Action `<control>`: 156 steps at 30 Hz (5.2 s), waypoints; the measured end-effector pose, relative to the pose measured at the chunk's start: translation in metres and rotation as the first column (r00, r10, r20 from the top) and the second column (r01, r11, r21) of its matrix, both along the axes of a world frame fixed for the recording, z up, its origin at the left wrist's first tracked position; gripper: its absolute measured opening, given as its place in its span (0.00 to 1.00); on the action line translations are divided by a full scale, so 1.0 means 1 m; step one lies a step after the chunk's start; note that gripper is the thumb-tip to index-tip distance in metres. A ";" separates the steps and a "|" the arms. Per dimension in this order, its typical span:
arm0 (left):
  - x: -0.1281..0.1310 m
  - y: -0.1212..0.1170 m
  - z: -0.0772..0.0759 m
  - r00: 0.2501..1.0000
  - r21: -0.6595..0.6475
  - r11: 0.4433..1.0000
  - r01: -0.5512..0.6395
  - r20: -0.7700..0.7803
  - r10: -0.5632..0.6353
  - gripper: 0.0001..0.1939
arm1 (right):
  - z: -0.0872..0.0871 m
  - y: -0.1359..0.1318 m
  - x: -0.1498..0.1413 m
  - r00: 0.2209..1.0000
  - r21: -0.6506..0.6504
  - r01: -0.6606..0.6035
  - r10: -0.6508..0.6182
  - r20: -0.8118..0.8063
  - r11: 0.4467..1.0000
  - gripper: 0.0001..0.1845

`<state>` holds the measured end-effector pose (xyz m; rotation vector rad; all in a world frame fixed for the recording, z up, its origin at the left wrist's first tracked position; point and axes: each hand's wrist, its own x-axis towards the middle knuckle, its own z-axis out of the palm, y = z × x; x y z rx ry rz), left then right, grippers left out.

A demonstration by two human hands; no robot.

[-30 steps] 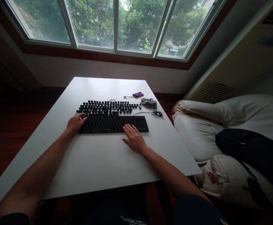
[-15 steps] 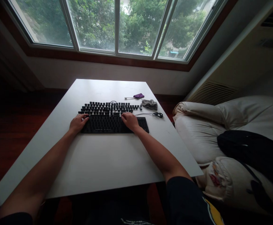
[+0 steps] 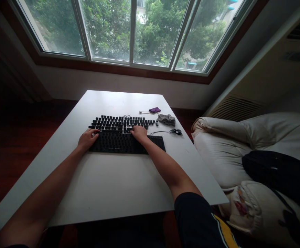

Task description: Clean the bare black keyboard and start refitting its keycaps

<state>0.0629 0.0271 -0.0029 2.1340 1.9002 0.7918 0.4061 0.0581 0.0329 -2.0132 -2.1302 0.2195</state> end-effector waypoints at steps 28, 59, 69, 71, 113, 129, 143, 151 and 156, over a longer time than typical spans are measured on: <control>0.017 -0.008 0.007 0.982 -0.005 0.982 -0.187 -0.027 0.187 0.17 | -0.005 -0.102 0.074 0.759 0.147 -0.364 0.384 -0.526 0.920 0.12; 0.015 -0.007 0.010 0.986 -0.020 0.987 -0.162 -0.035 0.161 0.17 | -0.017 -0.124 0.072 0.774 0.376 -0.535 0.617 -0.142 0.757 0.09; 0.017 -0.010 0.015 0.983 0.048 0.984 -0.171 -0.059 0.174 0.18 | -0.026 -0.120 0.074 0.788 0.385 -0.501 0.593 -0.166 0.775 0.11; 0.021 -0.014 0.025 0.984 0.112 0.982 -0.155 -0.071 0.163 0.19 | -0.025 -0.120 0.074 0.793 0.384 -0.502 0.590 -0.154 0.775 0.11; 0.202 -0.076 0.010 0.877 0.106 0.873 0.476 0.019 -0.480 0.09 | -0.004 -0.116 0.074 0.577 0.204 -0.216 0.293 -0.762 0.955 0.18; 0.198 -0.072 0.005 0.864 0.135 0.860 0.493 0.041 -0.502 0.09 | 0.000 -0.111 0.044 0.128 0.038 -0.367 0.091 -0.988 0.929 0.20; 0.198 -0.073 0.007 0.872 0.123 0.870 0.478 0.059 -0.487 0.08 | 0.004 -0.112 0.045 0.193 0.107 -0.269 0.163 -0.968 0.957 0.21; 0.183 -0.061 0.018 0.905 0.148 0.898 0.413 0.046 -0.424 0.08 | -0.009 -0.113 0.081 0.680 0.260 -0.180 0.311 -0.664 0.949 0.19; 0.169 -0.023 0.031 0.941 0.131 0.932 0.339 -0.021 -0.339 0.08 | -0.017 -0.113 0.089 0.779 0.362 -0.259 0.416 -0.470 0.895 0.13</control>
